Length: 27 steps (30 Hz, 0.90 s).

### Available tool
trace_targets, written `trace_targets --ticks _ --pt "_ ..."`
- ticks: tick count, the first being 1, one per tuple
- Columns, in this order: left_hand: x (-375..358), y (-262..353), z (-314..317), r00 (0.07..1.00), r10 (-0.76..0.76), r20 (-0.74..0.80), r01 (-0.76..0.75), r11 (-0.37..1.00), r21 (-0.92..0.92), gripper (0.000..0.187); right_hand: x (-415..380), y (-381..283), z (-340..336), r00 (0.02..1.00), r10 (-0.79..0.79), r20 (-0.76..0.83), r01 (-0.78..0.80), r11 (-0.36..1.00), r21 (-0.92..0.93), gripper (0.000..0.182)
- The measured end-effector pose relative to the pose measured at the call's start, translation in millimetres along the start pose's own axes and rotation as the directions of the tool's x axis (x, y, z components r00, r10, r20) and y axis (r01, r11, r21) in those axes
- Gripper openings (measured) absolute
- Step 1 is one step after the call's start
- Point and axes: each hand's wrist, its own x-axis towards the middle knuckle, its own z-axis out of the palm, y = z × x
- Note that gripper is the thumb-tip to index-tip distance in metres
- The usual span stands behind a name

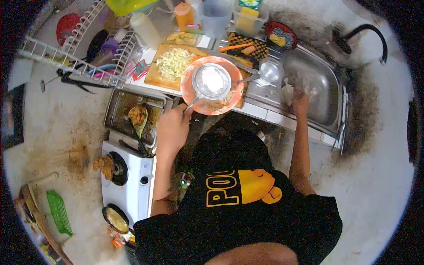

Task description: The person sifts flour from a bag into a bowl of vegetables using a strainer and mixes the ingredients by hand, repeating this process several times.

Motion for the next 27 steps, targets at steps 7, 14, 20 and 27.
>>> trace_targets --ticks 7,14,20,27 --pt "-5.3 -0.9 10.0 0.993 -0.121 0.015 0.121 0.993 -0.003 0.026 -73.8 -297.2 -41.2 0.682 -0.708 0.182 0.678 0.706 0.206 0.051" --pt "-8.9 8.2 10.6 0.989 -0.144 -0.011 0.144 0.989 -0.037 0.026 -87.3 -320.9 -11.8 0.558 -0.752 0.349 0.803 0.596 0.001 0.057" --pt "-4.9 5.8 15.0 0.986 -0.169 -0.006 0.169 0.985 -0.032 0.025 -90.3 -317.3 -10.0 0.513 -0.759 0.401 0.816 0.576 0.048 0.05" --pt "-0.1 0.7 18.4 0.983 -0.181 -0.004 0.181 0.983 -0.023 0.02 -85.8 -309.1 -9.8 0.532 -0.749 0.395 0.818 0.576 -0.009 0.04"
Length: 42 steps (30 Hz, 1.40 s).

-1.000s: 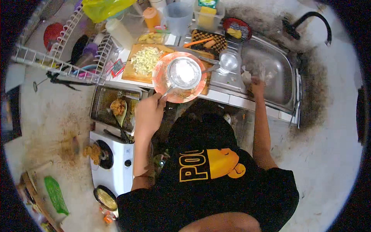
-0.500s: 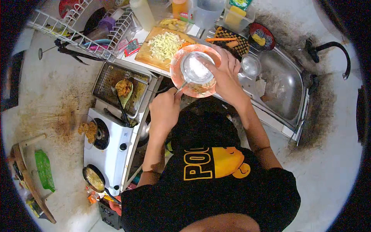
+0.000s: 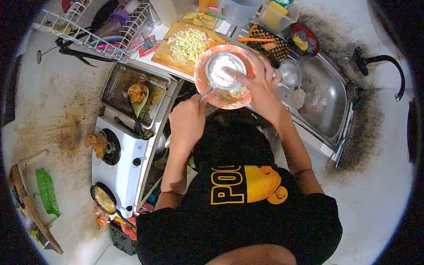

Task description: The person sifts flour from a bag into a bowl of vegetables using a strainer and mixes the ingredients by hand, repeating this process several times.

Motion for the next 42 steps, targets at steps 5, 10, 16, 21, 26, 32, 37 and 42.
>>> trace_targets --ticks 5,10,16,21,26,32,37,42 --pt "1.8 2.5 -0.3 1.0 -0.003 0.015 0.003 1.0 0.011 0.019 1.1 -5.6 -3.3 0.997 -0.033 0.065 0.032 0.999 0.005 0.048" --pt "3.1 -3.4 4.7 0.999 -0.028 0.023 0.028 1.0 0.011 0.02 -5.4 -4.4 -1.6 0.995 -0.025 0.1 0.026 1.0 -0.003 0.043" --pt "2.0 -0.4 -0.3 0.999 -0.03 0.02 0.029 0.999 0.036 0.023 -1.9 -2.2 -4.1 1.0 0.011 0.011 -0.009 0.985 -0.17 0.045" --pt "1.9 -4.2 1.5 1.0 -0.013 0.003 0.013 0.999 0.05 0.026 -4.1 -5.9 -3.0 0.997 0.003 0.077 0.002 0.998 -0.07 0.044" --pt "3.6 -0.6 -2.8 0.999 -0.047 0.027 0.046 0.999 0.022 0.024 -4.8 -12.7 -8.7 0.993 0.013 0.115 -0.008 0.999 -0.048 0.043" --pt "4.7 -3.2 -3.3 0.999 -0.034 0.043 0.034 0.999 0.003 0.022 -0.3 -5.3 -4.0 0.997 0.057 0.059 -0.046 0.984 -0.171 0.046" --pt "6.6 -3.8 -3.2 0.998 -0.044 0.047 0.043 0.999 0.015 0.021 -3.0 -5.9 -4.4 0.989 -0.006 0.147 0.03 0.987 -0.156 0.048" --pt "7.0 -5.0 -4.2 1.0 0.005 0.021 -0.006 0.999 0.037 0.017 3.5 -4.0 0.2 0.999 0.039 0.036 -0.032 0.985 -0.167 0.043"
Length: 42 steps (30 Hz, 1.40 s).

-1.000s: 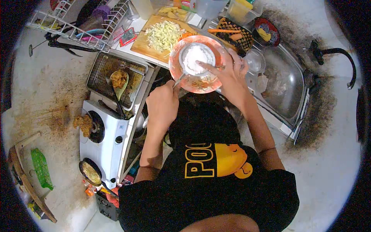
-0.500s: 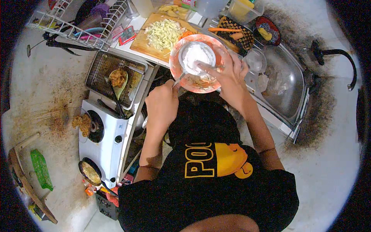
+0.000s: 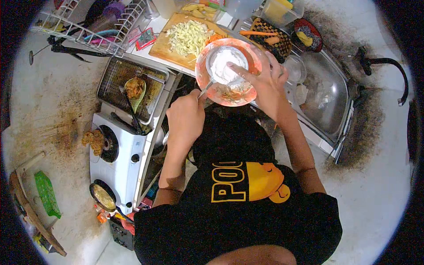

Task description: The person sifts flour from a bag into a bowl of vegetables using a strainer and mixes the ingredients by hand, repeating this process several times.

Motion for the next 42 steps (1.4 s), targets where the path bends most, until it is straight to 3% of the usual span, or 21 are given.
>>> trace_targets --ticks 3,13,15,18,22,27,30,34,40,42 --pt "1.2 0.8 -1.6 1.0 -0.012 0.019 0.012 1.0 -0.01 0.017 1.8 -9.1 -7.8 0.991 -0.132 0.018 0.13 0.988 0.078 0.039" --pt "1.6 -2.9 -0.8 0.998 -0.049 0.044 0.05 0.998 -0.038 0.025 -0.3 -8.6 -8.7 0.986 -0.134 0.099 0.129 0.99 0.055 0.036" --pt "0.7 -4.3 0.7 0.999 -0.04 0.02 0.041 0.998 -0.043 0.027 3.1 -5.6 -14.6 0.992 -0.113 0.048 0.101 0.974 0.201 0.037" --pt "-0.3 -0.9 -3.0 1.0 -0.019 0.02 0.02 1.0 -0.006 0.021 3.2 1.0 -7.9 0.999 -0.051 -0.001 0.051 0.993 0.104 0.038" --pt "-0.9 2.4 -2.9 1.0 0.013 0.002 -0.013 1.0 -0.01 0.021 1.6 4.3 -10.0 1.0 -0.019 0.01 0.018 0.992 0.125 0.04" --pt "-0.8 8.9 -3.3 1.0 -0.028 0.012 0.029 0.997 -0.075 0.026 -6.0 1.9 -17.6 0.994 -0.087 0.065 0.075 0.984 0.161 0.044" --pt "-1.3 12.9 -4.5 1.0 -0.005 0.007 0.006 1.0 -0.005 0.025 -7.8 4.3 -24.4 0.994 -0.075 0.08 0.055 0.972 0.228 0.046" --pt "-3.0 13.5 -0.5 0.998 0.045 -0.039 -0.044 0.999 0.005 0.021 -7.8 5.7 -24.3 0.996 -0.042 0.075 0.027 0.982 0.187 0.049" --pt "-3.5 18.1 -0.4 0.996 0.071 -0.05 -0.071 0.997 0.014 0.021 -5.1 -1.5 -20.4 0.996 -0.087 0.007 0.084 0.977 0.194 0.056" --pt "-4.2 16.8 -1.3 0.997 0.059 -0.044 -0.057 0.998 0.042 0.02 -10.3 0.2 -25.2 0.994 -0.063 0.088 0.044 0.978 0.204 0.055"
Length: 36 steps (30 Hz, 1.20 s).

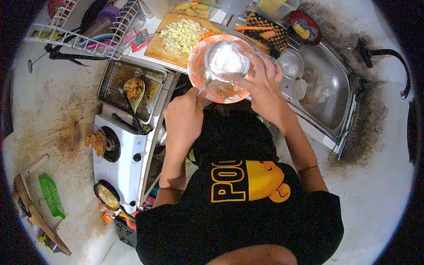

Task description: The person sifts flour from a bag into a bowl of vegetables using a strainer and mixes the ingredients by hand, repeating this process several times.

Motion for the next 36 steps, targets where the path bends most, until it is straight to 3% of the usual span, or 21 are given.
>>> trace_targets --ticks 4,6,10,16,22,25,31,33,36 --pt "-1.0 -4.0 1.9 1.0 0.005 -0.009 -0.005 1.0 0.004 0.02 -7.3 9.6 0.4 1.0 0.003 0.015 -0.002 1.0 -0.02 0.054" --pt "-0.9 -4.5 1.8 1.0 -0.012 -0.024 0.012 0.999 -0.036 0.02 -4.9 13.3 0.7 0.995 0.011 -0.099 -0.011 1.0 -0.005 0.056" --pt "0.8 -5.2 -0.4 1.0 -0.022 -0.017 0.021 0.998 -0.064 0.02 -3.3 15.3 4.6 0.994 0.044 -0.104 -0.049 0.998 -0.045 0.059" --pt "3.2 -10.0 -0.3 0.999 -0.044 0.023 0.046 0.994 -0.104 0.02 -4.7 8.4 2.7 0.998 0.049 -0.035 -0.047 0.997 0.06 0.065" --pt "4.5 -12.0 -1.9 0.999 -0.05 0.02 0.052 0.991 -0.121 0.021 -0.4 9.5 5.7 0.994 0.042 -0.099 -0.039 0.999 0.035 0.064" --pt "4.3 -13.2 -3.8 0.999 -0.052 0.014 0.053 0.992 -0.111 0.021 -2.8 7.6 5.1 0.999 0.046 -0.027 -0.045 0.998 0.048 0.063" --pt "3.6 -14.3 -3.5 0.997 -0.071 0.002 0.07 0.988 -0.134 0.024 -3.7 9.9 4.1 0.996 -0.003 -0.093 0.01 0.997 0.075 0.061" --pt "3.5 -15.1 -3.2 0.997 -0.078 0.005 0.078 0.988 -0.135 0.025 -2.7 10.7 6.3 0.99 0.036 -0.135 -0.039 0.999 -0.023 0.059" --pt "2.4 -15.3 -3.1 0.997 -0.074 0.005 0.074 0.988 -0.136 0.025 -1.6 9.3 6.7 0.988 0.042 -0.146 -0.046 0.999 -0.025 0.058"
